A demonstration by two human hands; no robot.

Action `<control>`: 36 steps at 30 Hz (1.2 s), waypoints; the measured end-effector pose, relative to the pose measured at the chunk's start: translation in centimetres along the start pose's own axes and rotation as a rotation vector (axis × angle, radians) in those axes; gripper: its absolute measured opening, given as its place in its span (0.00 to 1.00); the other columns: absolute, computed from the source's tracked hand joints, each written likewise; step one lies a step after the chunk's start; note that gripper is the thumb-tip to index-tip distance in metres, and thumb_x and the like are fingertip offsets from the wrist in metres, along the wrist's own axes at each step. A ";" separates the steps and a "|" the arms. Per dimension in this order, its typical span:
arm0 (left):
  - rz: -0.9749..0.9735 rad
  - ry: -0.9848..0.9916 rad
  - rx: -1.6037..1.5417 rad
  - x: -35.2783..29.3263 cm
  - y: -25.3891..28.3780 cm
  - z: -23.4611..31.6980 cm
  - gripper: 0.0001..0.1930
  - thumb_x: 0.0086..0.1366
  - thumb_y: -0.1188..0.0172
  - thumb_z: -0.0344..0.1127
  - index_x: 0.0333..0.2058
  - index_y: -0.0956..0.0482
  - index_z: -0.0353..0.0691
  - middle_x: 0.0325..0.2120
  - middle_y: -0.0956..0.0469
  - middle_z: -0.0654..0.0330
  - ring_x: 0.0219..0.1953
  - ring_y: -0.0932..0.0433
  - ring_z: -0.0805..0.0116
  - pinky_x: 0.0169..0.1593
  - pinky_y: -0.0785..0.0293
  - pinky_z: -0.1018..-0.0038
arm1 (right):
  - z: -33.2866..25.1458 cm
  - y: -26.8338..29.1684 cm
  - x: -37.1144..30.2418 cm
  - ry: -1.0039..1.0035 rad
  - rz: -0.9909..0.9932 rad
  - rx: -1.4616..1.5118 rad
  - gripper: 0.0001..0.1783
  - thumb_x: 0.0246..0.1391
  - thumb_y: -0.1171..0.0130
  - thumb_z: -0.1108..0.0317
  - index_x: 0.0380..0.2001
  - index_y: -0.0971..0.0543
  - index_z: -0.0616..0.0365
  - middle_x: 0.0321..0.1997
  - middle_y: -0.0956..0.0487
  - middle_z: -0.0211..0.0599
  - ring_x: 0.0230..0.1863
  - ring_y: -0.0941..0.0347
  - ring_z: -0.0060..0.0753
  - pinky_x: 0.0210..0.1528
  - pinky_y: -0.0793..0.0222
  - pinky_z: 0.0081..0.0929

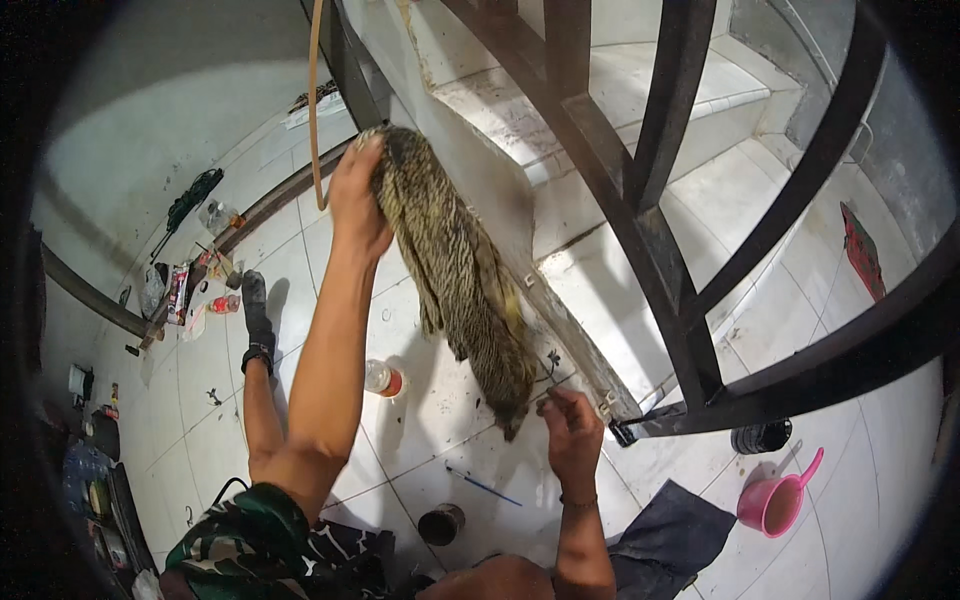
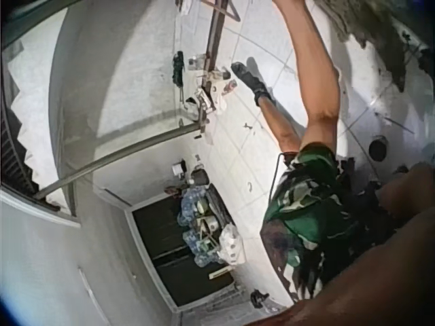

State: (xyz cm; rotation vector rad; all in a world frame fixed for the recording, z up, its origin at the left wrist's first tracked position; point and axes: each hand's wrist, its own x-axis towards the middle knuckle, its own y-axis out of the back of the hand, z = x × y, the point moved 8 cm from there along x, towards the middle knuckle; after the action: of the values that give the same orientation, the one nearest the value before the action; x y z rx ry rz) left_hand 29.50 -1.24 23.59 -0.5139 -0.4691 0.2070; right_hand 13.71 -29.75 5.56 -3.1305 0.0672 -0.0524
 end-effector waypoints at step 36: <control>-1.073 -0.406 1.229 9.1 -6.7 -9.7 0.24 0.66 0.68 0.49 0.36 0.20 0.48 0.44 0.24 0.58 0.53 0.31 0.59 0.63 0.72 0.44 | 16.8 -14.0 2.8 0.412 -0.781 -0.989 0.28 0.49 0.45 0.56 0.53 0.34 0.52 0.59 0.38 0.43 0.63 0.47 0.45 0.62 0.49 0.38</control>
State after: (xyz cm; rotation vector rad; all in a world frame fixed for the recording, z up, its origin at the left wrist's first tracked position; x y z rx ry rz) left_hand 42.60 -8.26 23.02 1.0180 -0.8370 -0.4491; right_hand 17.68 -15.76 -10.94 -3.6889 -1.5642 -0.9104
